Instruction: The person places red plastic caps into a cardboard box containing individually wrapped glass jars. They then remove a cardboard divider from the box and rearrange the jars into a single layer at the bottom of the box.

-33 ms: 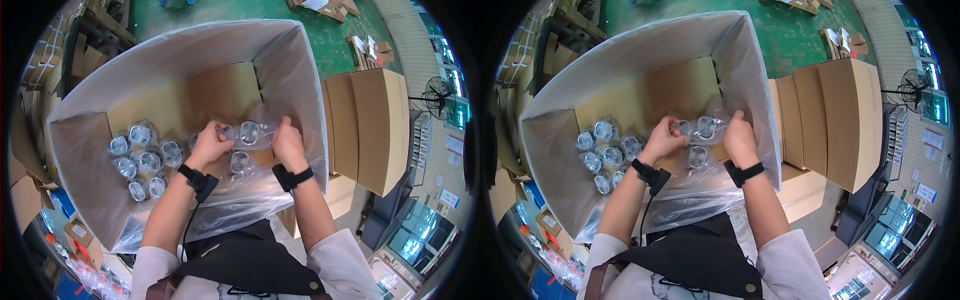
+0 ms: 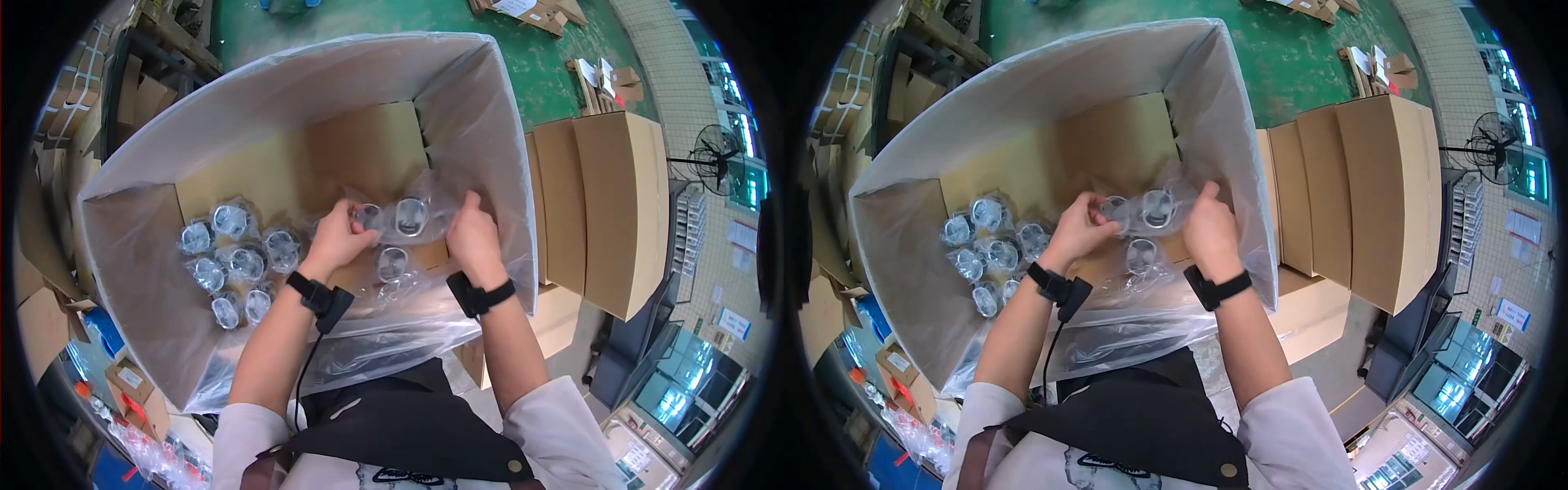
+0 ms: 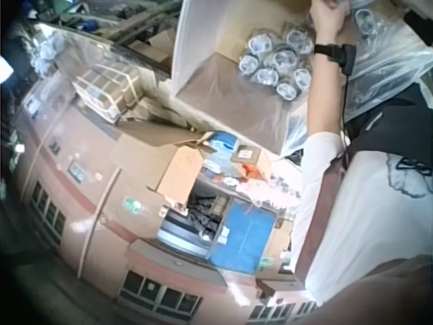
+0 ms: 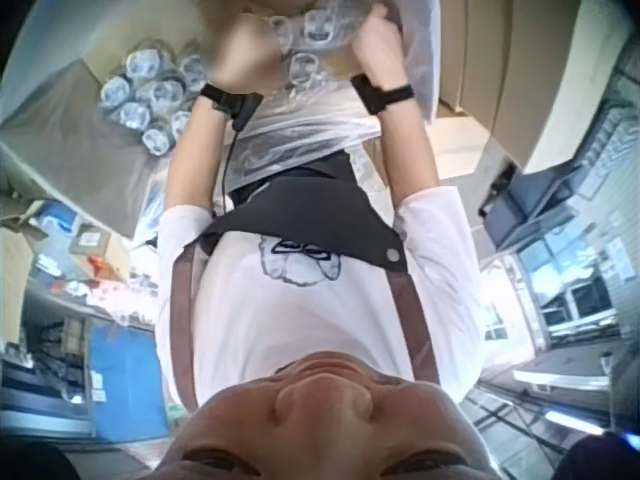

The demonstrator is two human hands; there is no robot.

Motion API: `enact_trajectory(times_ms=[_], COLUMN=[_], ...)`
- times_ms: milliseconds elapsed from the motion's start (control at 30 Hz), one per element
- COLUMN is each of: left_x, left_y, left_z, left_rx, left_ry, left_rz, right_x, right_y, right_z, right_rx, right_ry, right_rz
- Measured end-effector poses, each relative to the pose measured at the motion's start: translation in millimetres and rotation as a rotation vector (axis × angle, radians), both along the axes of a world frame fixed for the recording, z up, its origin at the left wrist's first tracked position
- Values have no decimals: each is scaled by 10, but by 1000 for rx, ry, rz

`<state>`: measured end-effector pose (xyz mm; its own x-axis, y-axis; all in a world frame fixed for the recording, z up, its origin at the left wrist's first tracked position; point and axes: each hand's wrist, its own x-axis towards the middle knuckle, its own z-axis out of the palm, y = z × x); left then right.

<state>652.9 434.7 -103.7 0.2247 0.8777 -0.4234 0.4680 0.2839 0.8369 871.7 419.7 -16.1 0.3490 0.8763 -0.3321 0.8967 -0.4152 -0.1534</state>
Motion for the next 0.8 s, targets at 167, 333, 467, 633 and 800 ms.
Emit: enact_trajectory(times_ms=[167,333,467,633,800], left_x=[-305,15,96,38,-75], left_y=[-81,-311,-447,-513,-447], left_z=[55,-112,-132,-196,-141], left_rx=[151,51,-24,-52,-73], left_ry=[198,288,428,424,122], left_rz=[-59,-234,-354,-313,-92], right_x=[-381,-1022,-1024,-928,-688], right_y=[-45,170,276,162,6], right_z=[446,-577,-1017,-930,-955], right_rx=[277,-290,-313,-223,-7], right_ry=[395,212,-9,209,321], right_rz=[198,519,491,398,324])
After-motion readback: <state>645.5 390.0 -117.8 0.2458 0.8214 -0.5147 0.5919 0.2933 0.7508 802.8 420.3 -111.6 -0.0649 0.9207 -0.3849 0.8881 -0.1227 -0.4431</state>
